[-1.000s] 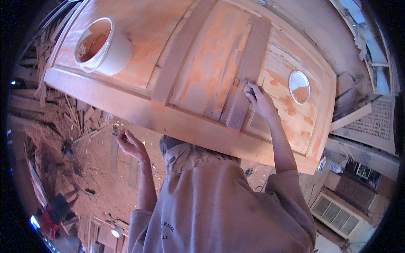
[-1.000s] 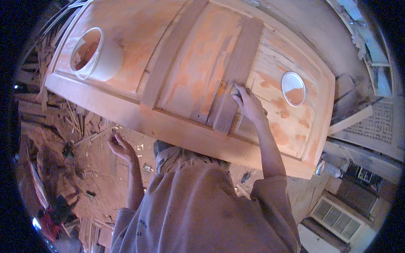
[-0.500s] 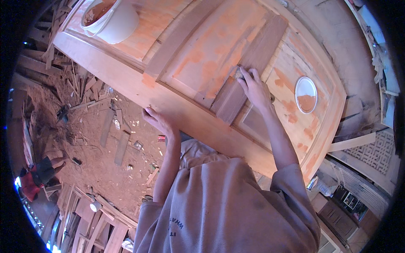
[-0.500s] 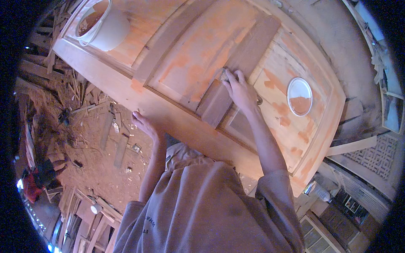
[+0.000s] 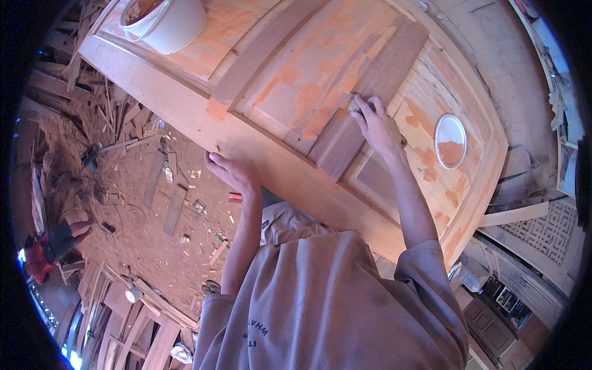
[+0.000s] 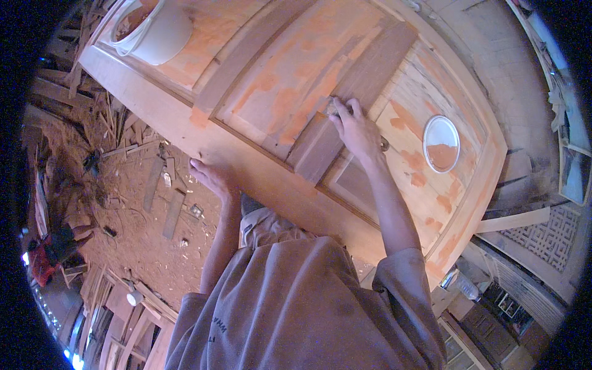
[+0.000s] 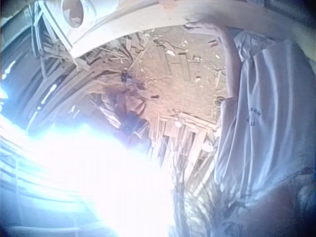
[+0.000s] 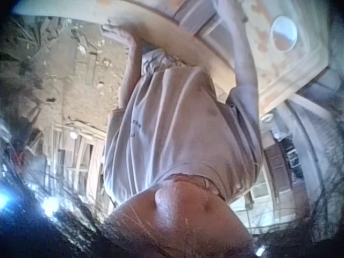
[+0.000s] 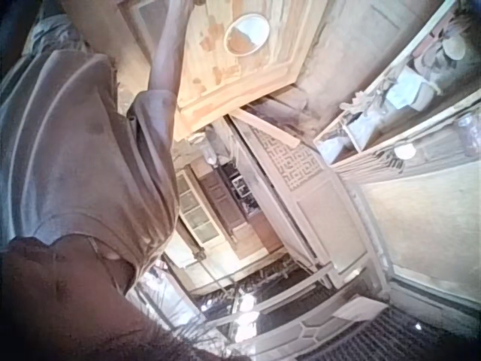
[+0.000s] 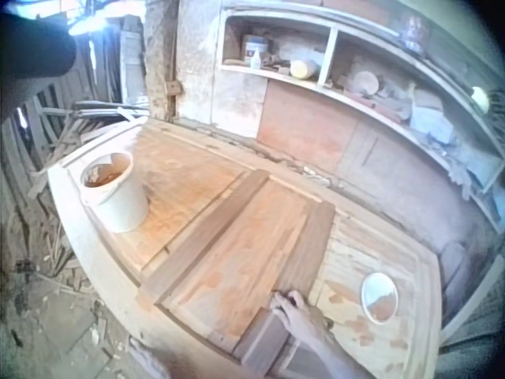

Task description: The person applies wood putty to the panels and grooves of a large wooden door using a putty knife, frequently reaching into a bucket to scoop more material.

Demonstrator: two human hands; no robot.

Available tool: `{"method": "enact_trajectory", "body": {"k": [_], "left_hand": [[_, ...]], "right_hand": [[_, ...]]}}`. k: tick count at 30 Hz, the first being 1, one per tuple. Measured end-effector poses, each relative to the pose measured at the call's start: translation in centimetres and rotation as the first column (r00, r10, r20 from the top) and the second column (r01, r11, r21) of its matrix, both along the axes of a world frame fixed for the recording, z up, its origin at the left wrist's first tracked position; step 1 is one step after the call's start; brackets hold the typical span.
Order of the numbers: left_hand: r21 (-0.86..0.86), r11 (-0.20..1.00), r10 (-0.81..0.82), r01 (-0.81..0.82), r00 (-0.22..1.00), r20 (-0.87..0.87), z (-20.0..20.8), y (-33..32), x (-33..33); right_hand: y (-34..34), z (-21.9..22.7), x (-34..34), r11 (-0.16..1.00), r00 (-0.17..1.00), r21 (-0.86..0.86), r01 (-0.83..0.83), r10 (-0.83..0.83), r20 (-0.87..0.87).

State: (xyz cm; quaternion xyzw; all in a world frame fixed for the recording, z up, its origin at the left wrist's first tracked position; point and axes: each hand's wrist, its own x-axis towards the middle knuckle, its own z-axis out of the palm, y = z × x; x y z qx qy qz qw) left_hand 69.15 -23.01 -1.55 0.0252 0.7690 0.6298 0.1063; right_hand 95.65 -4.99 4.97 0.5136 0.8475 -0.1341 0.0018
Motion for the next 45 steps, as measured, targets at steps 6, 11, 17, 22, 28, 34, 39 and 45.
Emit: {"method": "enact_trajectory", "body": {"k": [6, 11, 17, 22, 28, 34, 39, 45], "left_hand": [[0.026, 1.000, 0.014, -0.014, 1.000, 0.011, 0.6, 0.5, 0.2], [0.018, 1.000, 0.008, -0.008, 1.000, 0.001, 0.8, 0.5, 0.2], [0.026, 1.000, 0.012, -0.012, 1.000, 0.019, 1.1, 0.5, 0.2], [0.018, 1.000, -0.004, 0.003, 0.996, 0.084, 1.2, 0.3, 0.3], [0.027, 1.000, 0.001, -0.003, 0.997, 0.071, 1.0, 0.2, 0.2], [0.061, 0.998, 0.028, -0.028, 1.000, 0.013, 0.4, 0.2, 0.2], [0.042, 0.999, 0.030, -0.029, 0.999, -0.019, 0.9, 0.6, 0.3], [0.020, 0.999, 0.032, -0.032, 0.999, -0.012, 1.3, 0.3, 0.3]], "right_hand": [[0.1, 0.4, -0.1, 1.000, 1.000, -0.013, 0.008, -0.008, 0.018], [0.3, -0.7, 0.5, 0.996, 0.999, 0.076, -0.051, 0.051, 0.002], [0.2, 0.6, -0.4, 1.000, 1.000, -0.010, -0.006, 0.006, 0.011], [0.9, 0.5, -0.4, 0.999, 0.999, -0.046, -0.016, 0.018, 0.030], [1.3, 1.2, -0.3, 0.996, 0.993, -0.081, 0.040, -0.031, 0.114], [2.2, 3.4, -1.5, 0.989, 0.981, -0.145, 0.010, 0.018, 0.193], [5.3, 4.9, -1.3, 0.983, 0.939, -0.175, -0.047, 0.103, 0.327], [4.8, 9.4, -1.7, 0.733, 0.959, -0.647, 0.211, -0.283, -0.008]]}}
